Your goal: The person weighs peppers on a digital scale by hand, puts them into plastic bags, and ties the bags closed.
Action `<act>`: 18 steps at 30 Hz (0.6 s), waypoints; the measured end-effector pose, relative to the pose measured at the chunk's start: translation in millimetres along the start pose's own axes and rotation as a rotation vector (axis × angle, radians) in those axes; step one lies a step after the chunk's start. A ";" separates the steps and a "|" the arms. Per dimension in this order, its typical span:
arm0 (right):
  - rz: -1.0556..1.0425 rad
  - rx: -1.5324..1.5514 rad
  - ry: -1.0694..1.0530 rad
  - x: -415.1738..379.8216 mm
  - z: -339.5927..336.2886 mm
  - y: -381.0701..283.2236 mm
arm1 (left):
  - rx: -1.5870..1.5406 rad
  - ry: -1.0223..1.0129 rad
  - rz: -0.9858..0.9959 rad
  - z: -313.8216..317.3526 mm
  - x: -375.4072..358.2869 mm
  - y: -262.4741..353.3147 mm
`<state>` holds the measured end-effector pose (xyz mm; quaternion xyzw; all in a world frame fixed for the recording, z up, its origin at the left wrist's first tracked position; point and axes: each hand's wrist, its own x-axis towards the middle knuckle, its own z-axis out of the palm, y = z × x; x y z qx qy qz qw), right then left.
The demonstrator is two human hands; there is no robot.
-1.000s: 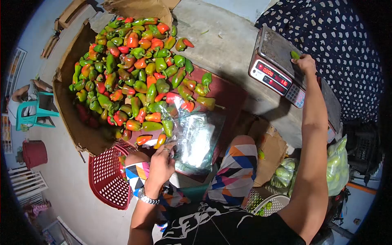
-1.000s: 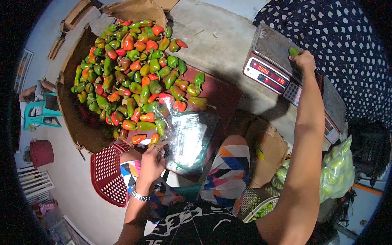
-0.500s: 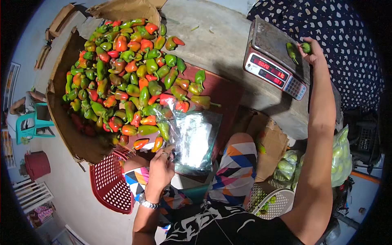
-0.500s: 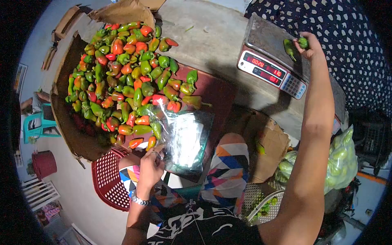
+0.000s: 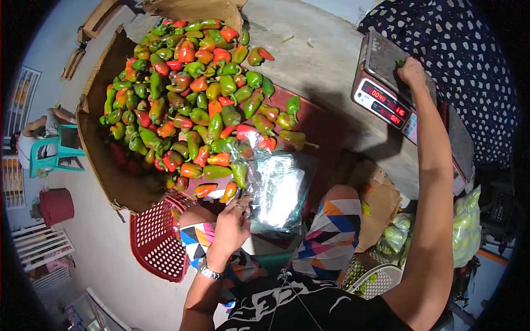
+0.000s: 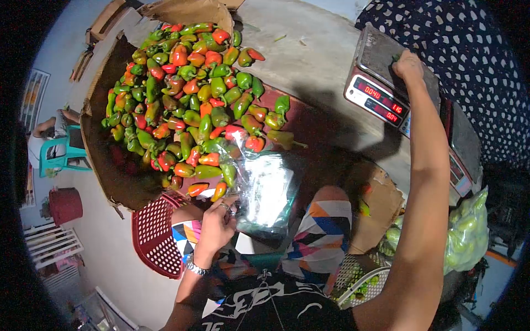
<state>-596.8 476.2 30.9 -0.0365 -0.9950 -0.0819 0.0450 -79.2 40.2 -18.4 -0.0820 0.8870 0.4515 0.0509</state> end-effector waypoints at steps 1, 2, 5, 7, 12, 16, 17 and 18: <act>0.042 0.008 -0.047 -2.2 -4.9 -5.4 | -0.016 -0.002 -0.008 -0.2 0.7 1.6; 0.068 0.017 -0.041 -2.1 -5.2 -9.2 | -0.031 -0.003 -0.017 -1.6 1.3 4.3; 0.082 0.060 -0.048 5.2 0.9 -1.6 | -0.036 -0.004 -0.034 -3.3 0.7 4.9; 0.086 0.065 -0.051 3.9 -4.4 -2.5 | -0.018 0.002 -0.002 -2.7 0.0 0.5; 0.109 0.037 -0.092 11.9 -4.5 -5.0 | -0.053 0.000 0.006 -5.7 -2.3 4.5; -0.099 -0.027 0.255 -12.8 -43.4 -87.0 | -0.053 -0.072 -0.063 -15.3 -5.8 3.7; -0.190 0.080 0.307 -32.1 -60.3 -123.4 | -0.057 -0.087 -0.093 -18.2 -5.3 6.9; -0.343 0.123 0.319 -31.0 -61.7 -150.8 | -0.061 -0.102 -0.124 -19.4 -4.8 7.7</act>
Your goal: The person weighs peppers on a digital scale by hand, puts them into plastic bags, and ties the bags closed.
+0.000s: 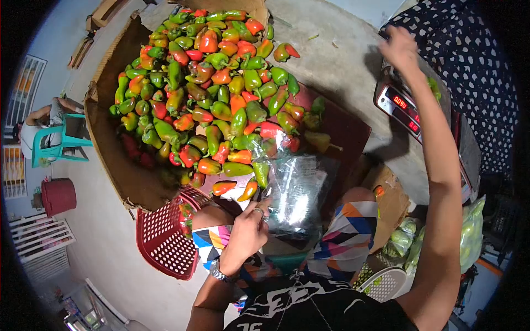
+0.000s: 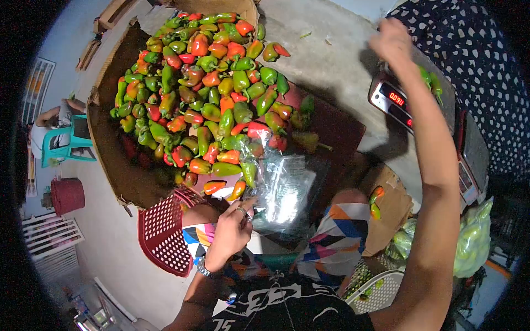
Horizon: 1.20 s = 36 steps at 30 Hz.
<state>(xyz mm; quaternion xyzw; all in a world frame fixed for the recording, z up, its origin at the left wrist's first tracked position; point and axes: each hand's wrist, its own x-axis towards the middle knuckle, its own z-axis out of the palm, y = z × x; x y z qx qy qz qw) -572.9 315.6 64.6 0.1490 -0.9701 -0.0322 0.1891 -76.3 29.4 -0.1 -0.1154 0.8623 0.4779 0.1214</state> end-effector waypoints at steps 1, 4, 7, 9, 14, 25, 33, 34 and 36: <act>-0.148 0.167 0.120 4.7 19.7 -25.9 | 0.013 0.013 0.039 0.4 -0.7 -1.9; -0.364 0.443 0.033 21.6 42.9 -157.4 | 0.028 0.030 0.102 1.9 -1.4 -7.4; -0.563 0.701 -0.059 9.2 5.6 -295.1 | 0.036 0.008 0.101 0.6 -1.1 -8.4; -0.538 0.616 -0.107 19.6 16.6 -363.1 | 0.026 0.003 0.103 -1.2 -0.4 -8.2; -0.546 0.349 -0.378 37.8 11.1 -418.9 | 0.059 -0.023 0.142 -11.3 -0.5 -11.1; -0.186 0.854 -0.172 13.9 -0.6 -397.8 | 0.006 -0.038 0.117 -12.2 -7.5 -6.2; 0.872 2.621 -1.196 -132.1 0.5 -292.3 | 0.046 -0.035 0.169 -8.0 -8.5 -6.5; 0.812 2.704 -1.262 -147.3 9.5 -283.1 | 0.047 -0.037 0.167 -5.9 -10.5 -7.4; 0.752 2.818 -1.354 -168.3 14.8 -271.4 | 0.039 -0.030 0.175 -4.0 -10.8 -11.2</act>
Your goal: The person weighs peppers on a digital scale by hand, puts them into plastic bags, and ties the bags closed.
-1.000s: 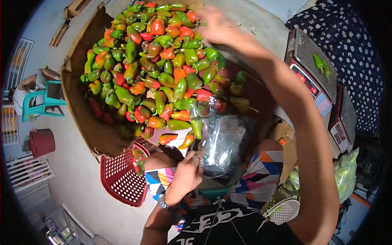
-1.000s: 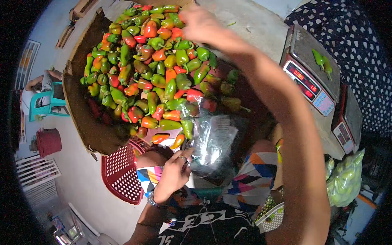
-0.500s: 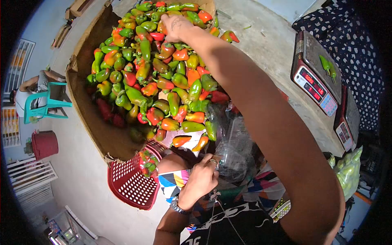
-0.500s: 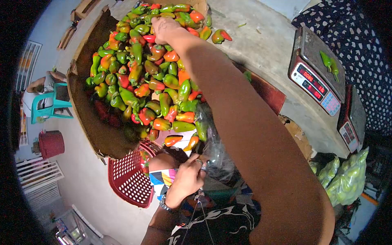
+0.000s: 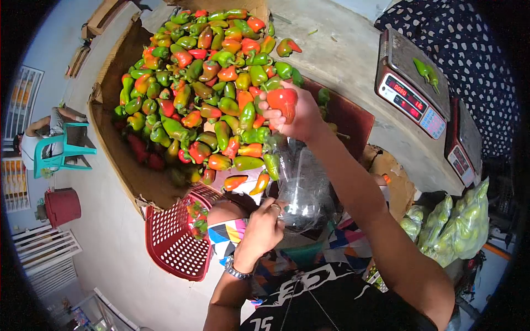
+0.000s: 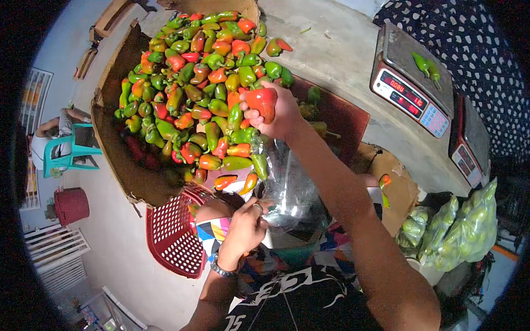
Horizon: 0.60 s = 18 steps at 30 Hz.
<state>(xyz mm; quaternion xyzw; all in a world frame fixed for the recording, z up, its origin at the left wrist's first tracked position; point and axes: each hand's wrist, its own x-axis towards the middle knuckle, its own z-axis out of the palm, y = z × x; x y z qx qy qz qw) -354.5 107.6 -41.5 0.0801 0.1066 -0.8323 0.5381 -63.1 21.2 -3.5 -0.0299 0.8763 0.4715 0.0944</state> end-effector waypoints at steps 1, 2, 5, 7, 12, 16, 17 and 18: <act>0.015 0.027 -0.022 -8.0 2.1 1.6 | -0.003 0.007 0.007 1.0 1.3 -0.5; 0.028 0.057 -0.045 -15.7 4.6 4.4 | -0.004 0.006 -0.003 1.4 0.7 0.6; -0.009 -0.021 -0.071 -25.5 -5.6 2.3 | -0.002 -0.002 -0.028 0.1 6.8 6.3; -0.023 -0.062 -0.074 -31.2 -17.6 -2.3 | -0.005 -0.015 -0.013 4.2 8.0 6.2; -0.235 -0.215 0.284 -44.5 -2.1 -4.7 | 0.014 -0.032 0.014 10.8 10.0 3.5; -0.267 -0.245 0.236 -55.8 -1.6 -8.1 | 0.027 -0.012 0.035 9.8 12.9 3.5; -0.241 -0.237 0.222 -58.6 -4.7 -10.7 | 0.040 0.003 0.063 10.1 13.2 2.8; -0.216 -0.227 0.209 -61.7 -9.9 -13.3 | 0.053 -0.010 0.044 9.9 13.5 3.8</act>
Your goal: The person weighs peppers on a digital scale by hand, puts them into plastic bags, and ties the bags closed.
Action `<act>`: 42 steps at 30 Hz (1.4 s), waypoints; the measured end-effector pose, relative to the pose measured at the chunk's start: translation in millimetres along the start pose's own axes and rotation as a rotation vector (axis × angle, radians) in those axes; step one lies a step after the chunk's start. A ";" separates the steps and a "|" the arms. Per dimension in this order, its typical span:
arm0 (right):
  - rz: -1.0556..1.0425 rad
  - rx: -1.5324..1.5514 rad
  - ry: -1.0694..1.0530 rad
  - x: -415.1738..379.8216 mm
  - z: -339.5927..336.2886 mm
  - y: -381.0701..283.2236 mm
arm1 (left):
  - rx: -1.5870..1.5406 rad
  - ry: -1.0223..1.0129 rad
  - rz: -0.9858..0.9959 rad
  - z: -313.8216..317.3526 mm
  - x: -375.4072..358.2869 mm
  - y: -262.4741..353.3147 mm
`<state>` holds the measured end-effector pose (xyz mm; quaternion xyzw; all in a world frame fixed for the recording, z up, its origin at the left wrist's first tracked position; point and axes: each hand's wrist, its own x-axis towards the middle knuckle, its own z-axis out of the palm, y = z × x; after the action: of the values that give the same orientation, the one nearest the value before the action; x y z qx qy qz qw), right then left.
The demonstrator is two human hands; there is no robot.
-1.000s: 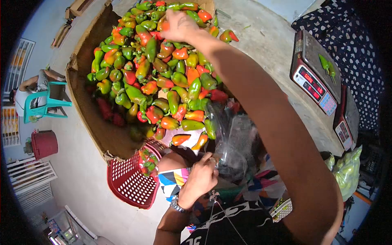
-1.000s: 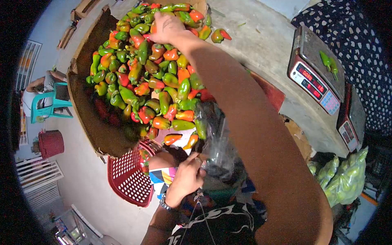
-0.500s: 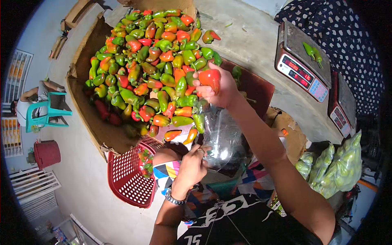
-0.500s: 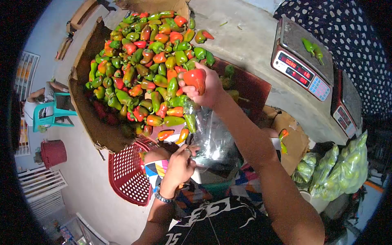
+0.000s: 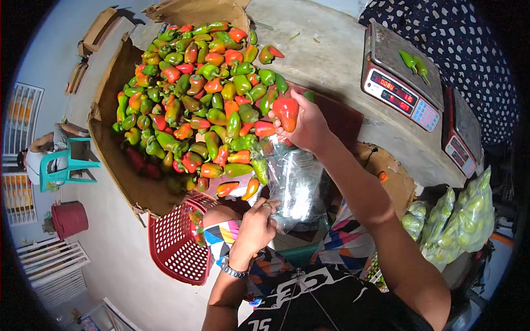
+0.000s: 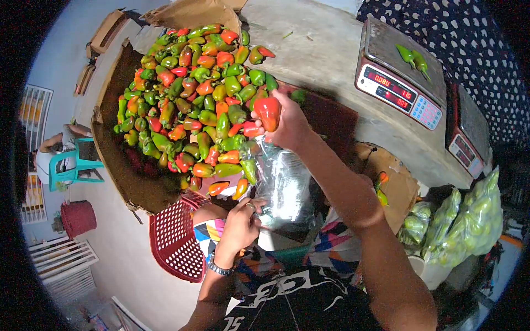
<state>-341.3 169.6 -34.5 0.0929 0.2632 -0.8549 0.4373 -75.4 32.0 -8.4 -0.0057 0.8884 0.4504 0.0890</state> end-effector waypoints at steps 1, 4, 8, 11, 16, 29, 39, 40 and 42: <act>0.025 0.007 -0.016 -0.1 -5.5 -1.1 | 0.012 -0.013 -0.019 -0.3 0.5 1.4; 0.014 0.044 -0.061 -0.6 -11.8 -1.1 | 0.013 -0.024 -0.032 -1.0 0.5 3.0; -0.153 -0.079 -0.017 -16.5 14.4 -5.2 | -0.030 -0.038 -0.058 -0.2 0.7 2.5; -0.065 -0.145 -0.054 -31.8 20.2 -8.1 | 0.002 -0.017 -0.026 -1.3 2.7 5.4; -0.123 -0.231 -0.086 -66.4 13.3 -53.2 | 0.018 -0.024 -0.029 0.4 3.3 7.0; -0.862 -1.236 1.182 -230.7 -184.6 -421.6 | 0.101 -0.104 -0.058 4.5 5.1 2.6; -0.439 -1.337 1.237 -198.3 -229.0 -449.6 | 0.161 -0.082 -0.078 11.3 9.6 0.1; -0.444 -1.361 1.244 -196.2 -233.7 -451.5 | 0.159 -0.099 -0.105 10.4 10.3 2.9; -0.463 -1.377 1.167 -195.5 -249.3 -462.2 | 0.155 -0.118 -0.131 10.7 10.0 3.5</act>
<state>-609.8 660.1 1.6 0.1733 0.9025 -0.3941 0.0131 -84.0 43.4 -13.4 -0.0303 0.9115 0.3731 0.1707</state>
